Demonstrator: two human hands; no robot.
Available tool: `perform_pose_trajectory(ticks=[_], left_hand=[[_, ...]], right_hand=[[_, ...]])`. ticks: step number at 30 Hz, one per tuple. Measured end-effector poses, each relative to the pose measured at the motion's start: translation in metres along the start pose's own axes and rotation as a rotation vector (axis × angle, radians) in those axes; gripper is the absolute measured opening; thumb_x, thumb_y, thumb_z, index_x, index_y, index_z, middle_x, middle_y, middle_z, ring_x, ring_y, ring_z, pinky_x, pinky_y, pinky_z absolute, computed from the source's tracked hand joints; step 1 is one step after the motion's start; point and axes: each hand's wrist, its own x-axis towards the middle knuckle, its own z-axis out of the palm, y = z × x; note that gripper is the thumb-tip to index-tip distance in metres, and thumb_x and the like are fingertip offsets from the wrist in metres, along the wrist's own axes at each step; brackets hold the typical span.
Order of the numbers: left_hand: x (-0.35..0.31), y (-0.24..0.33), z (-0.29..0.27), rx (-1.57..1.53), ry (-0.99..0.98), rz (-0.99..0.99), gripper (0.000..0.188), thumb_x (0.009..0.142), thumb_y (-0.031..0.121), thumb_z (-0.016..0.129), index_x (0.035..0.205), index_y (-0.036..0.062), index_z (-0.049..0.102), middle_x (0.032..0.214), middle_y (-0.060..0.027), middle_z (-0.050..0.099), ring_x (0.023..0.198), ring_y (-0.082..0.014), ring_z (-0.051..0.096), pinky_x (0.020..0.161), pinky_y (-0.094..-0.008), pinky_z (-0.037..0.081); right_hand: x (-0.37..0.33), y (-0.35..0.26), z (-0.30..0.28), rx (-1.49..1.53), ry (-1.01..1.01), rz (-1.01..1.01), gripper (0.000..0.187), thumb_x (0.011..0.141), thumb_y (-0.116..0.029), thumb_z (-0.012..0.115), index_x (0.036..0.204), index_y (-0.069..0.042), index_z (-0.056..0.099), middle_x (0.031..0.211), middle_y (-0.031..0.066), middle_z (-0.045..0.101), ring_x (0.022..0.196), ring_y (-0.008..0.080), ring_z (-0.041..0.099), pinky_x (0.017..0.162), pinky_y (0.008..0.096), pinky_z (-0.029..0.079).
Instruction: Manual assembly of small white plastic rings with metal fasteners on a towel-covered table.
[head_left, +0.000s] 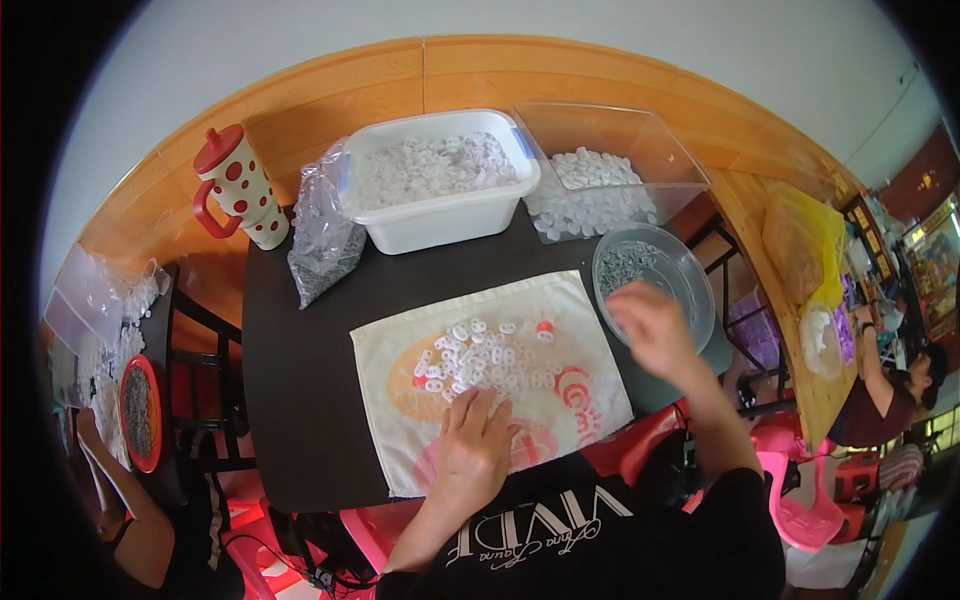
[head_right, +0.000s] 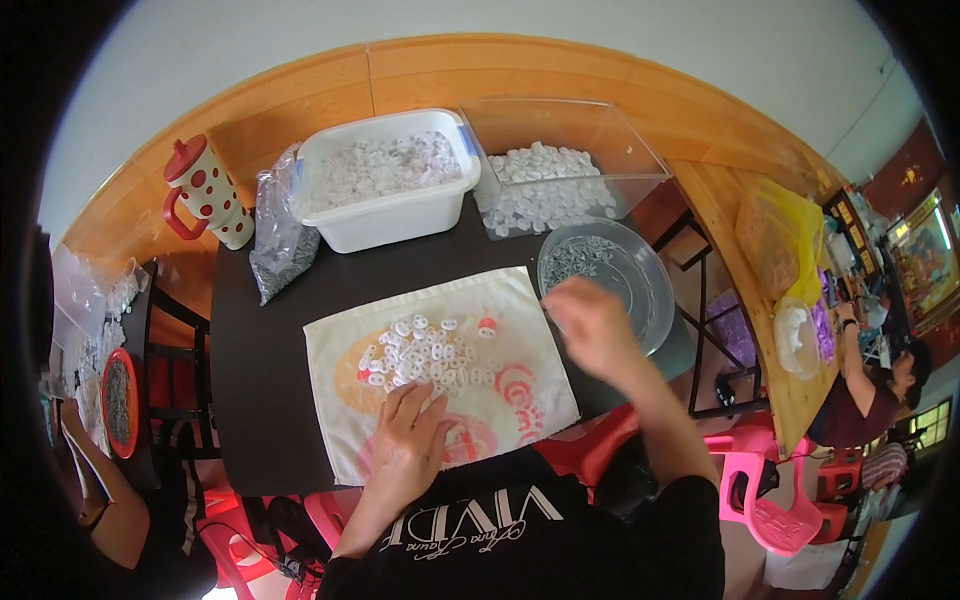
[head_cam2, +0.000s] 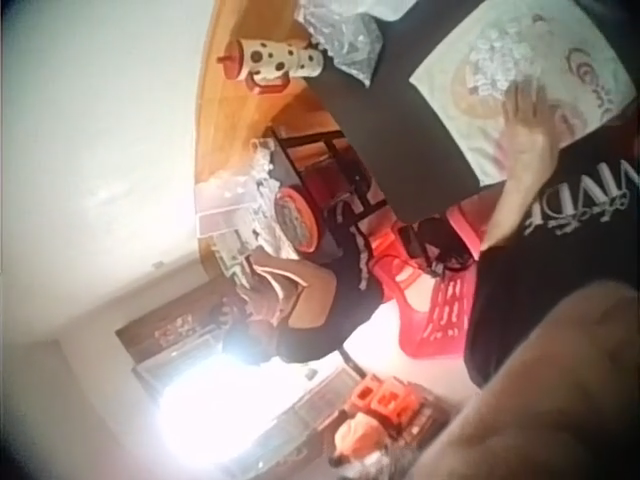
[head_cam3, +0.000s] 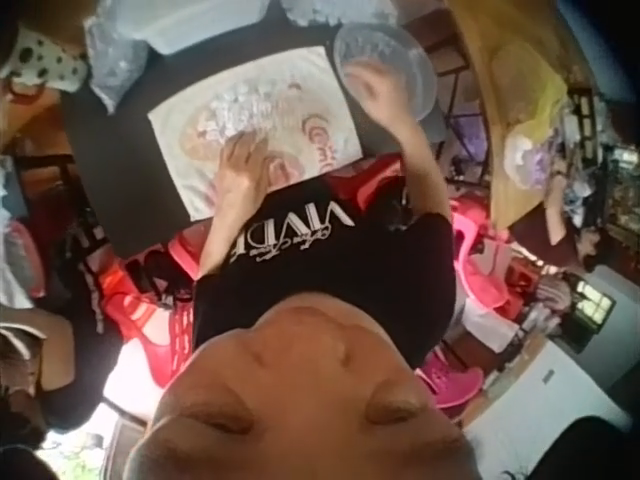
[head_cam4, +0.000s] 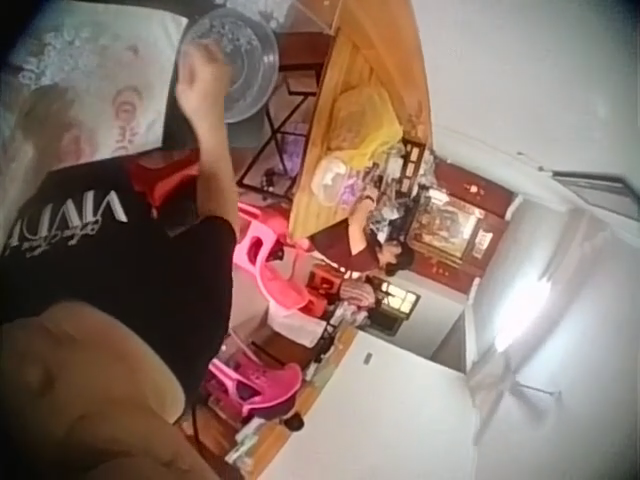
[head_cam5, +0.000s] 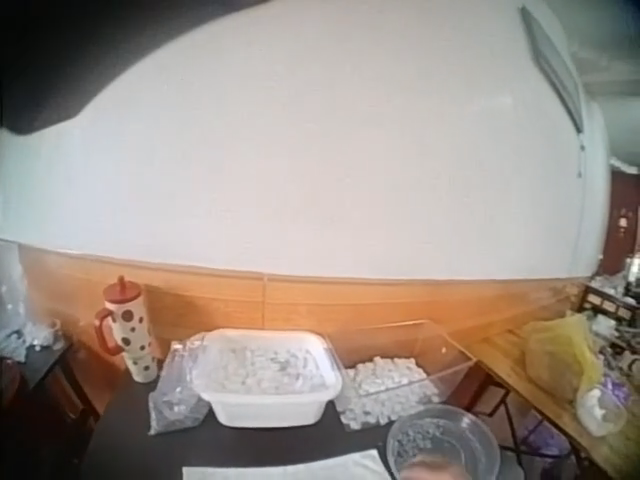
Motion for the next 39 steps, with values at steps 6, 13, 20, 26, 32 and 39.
perform_pose_trajectory(ticks=[6, 13, 20, 26, 32, 39], left_hand=[[0.006, 0.004, 0.002, 0.038, 0.002, -0.059, 0.032, 0.075, 0.001, 0.073, 0.105, -0.0054, 0.066, 0.109, -0.0201, 0.061, 0.105, -0.0399, 0.057, 0.090, -0.0460, 0.049], [0.011, 0.002, 0.002, 0.128, 0.050, -0.132, 0.029, 0.074, -0.001, 0.072, 0.103, -0.0024, 0.067, 0.107, -0.0185, 0.061, 0.105, -0.0395, 0.056, 0.091, -0.0463, 0.048], [0.029, 0.001, 0.000, 0.206, 0.060, -0.159, 0.029, 0.072, -0.002, 0.071, 0.101, -0.0001, 0.068, 0.109, -0.0188, 0.061, 0.105, -0.0403, 0.056, 0.091, -0.0465, 0.048], [0.079, 0.008, 0.029, 0.464, -0.045, -0.045, 0.031, 0.074, 0.001, 0.059, 0.103, -0.0019, 0.067, 0.120, -0.0259, 0.056, 0.112, -0.0421, 0.050, 0.091, -0.0479, 0.043], [0.077, -0.003, 0.038, 0.621, -0.151, -0.142, 0.020, 0.075, 0.011, 0.061, 0.085, -0.0026, 0.070, 0.107, -0.0231, 0.059, 0.114, -0.0376, 0.049, 0.090, -0.0441, 0.043], [0.080, 0.014, 0.054, 0.456, -0.107, -0.206, 0.011, 0.067, 0.004, 0.062, 0.076, -0.0017, 0.066, 0.099, -0.0200, 0.056, 0.105, -0.0333, 0.050, 0.088, -0.0437, 0.044]], right_hand=[[-0.015, 0.079, -0.025, -0.076, -0.250, 0.337, 0.023, 0.078, 0.004, 0.072, 0.100, -0.001, 0.067, 0.093, 0.0135, 0.064, 0.078, 0.0270, 0.064, 0.065, 0.0350, 0.049], [-0.014, 0.069, -0.008, -0.107, -0.286, 0.183, 0.017, 0.076, 0.000, 0.071, 0.091, -0.002, 0.063, 0.087, 0.0149, 0.060, 0.082, 0.0375, 0.062, 0.070, 0.0449, 0.048], [-0.023, 0.081, -0.013, -0.043, -0.274, 0.134, 0.008, 0.080, -0.001, 0.066, 0.084, -0.003, 0.059, 0.081, 0.0142, 0.060, 0.077, 0.0376, 0.061, 0.067, 0.0467, 0.045], [-0.018, 0.079, -0.010, -0.055, -0.274, 0.152, 0.007, 0.081, -0.001, 0.064, 0.084, -0.001, 0.058, 0.080, 0.0160, 0.060, 0.075, 0.0377, 0.061, 0.065, 0.0442, 0.046], [-0.021, 0.082, 0.001, -0.011, -0.147, 0.086, 0.006, 0.086, 0.000, 0.061, 0.084, 0.000, 0.055, 0.077, 0.0159, 0.057, 0.069, 0.0321, 0.059, 0.063, 0.0387, 0.046], [-0.048, 0.107, -0.016, 0.315, -0.031, 0.309, 0.010, 0.083, 0.009, 0.058, 0.087, 0.001, 0.059, 0.072, 0.0033, 0.055, 0.067, 0.0098, 0.053, 0.062, 0.0244, 0.044]])
